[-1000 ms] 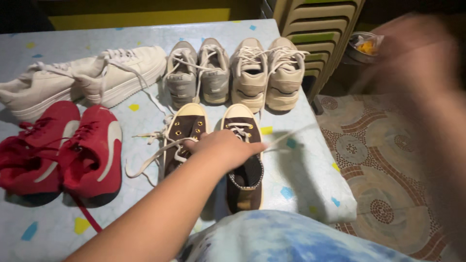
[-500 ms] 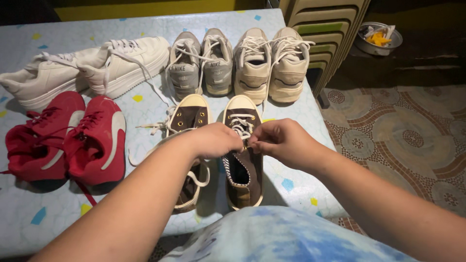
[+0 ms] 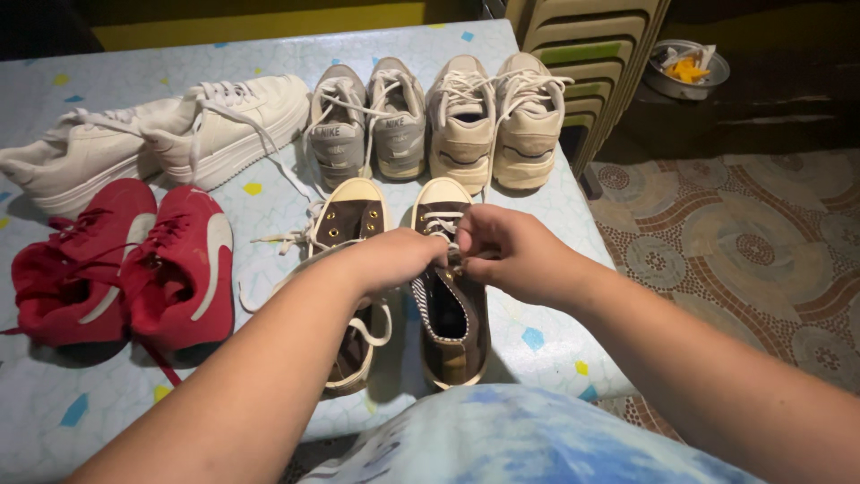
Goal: The person removes laces from a pair of red sneakers and then re-laces them by threading the laces through the eyelets and tying a knot. They then move to a pair of brown high-top sneakers and repeat the process of threading and tying the laces.
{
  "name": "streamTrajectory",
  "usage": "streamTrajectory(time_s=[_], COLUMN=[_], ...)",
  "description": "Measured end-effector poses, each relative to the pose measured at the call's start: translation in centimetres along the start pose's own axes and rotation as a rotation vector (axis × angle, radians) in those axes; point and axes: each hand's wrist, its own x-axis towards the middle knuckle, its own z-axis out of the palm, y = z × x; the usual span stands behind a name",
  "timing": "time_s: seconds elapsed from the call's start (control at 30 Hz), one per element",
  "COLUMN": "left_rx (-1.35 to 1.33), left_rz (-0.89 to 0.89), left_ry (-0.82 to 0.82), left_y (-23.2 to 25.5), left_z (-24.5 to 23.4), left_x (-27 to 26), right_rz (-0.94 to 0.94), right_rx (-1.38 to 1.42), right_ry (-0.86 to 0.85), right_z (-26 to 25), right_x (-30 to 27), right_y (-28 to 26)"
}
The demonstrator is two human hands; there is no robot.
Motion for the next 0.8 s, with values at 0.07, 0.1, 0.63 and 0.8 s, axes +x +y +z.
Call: streamTrajectory(time_s=[0.07, 0.1, 0.63, 0.8], left_rx=[0.042, 0.067, -0.238, -0.113], left_rz=[-0.026, -0.036, -0.051, -0.04], left_ry=[-0.003, -0.009, -0.078, -0.075], left_y=[0.2, 0.3, -0.4, 0.2], left_z=[-0.1, -0.1, -1.1, -2.0], left_x=[-0.2, -0.3, 0.2, 0.7], right_rz=[0.0, 0.003, 0.15, 0.256], right_rx=[0.074, 0.116, 0.177, 0.364], right_ry=[-0.01, -0.011, 0.036, 0.081], right_z=[-0.3, -0.5, 0.5, -0.2], right_x=[0.2, 0.2, 0.7, 0.6], right_y=[0.5, 0.8, 1.1, 2.3])
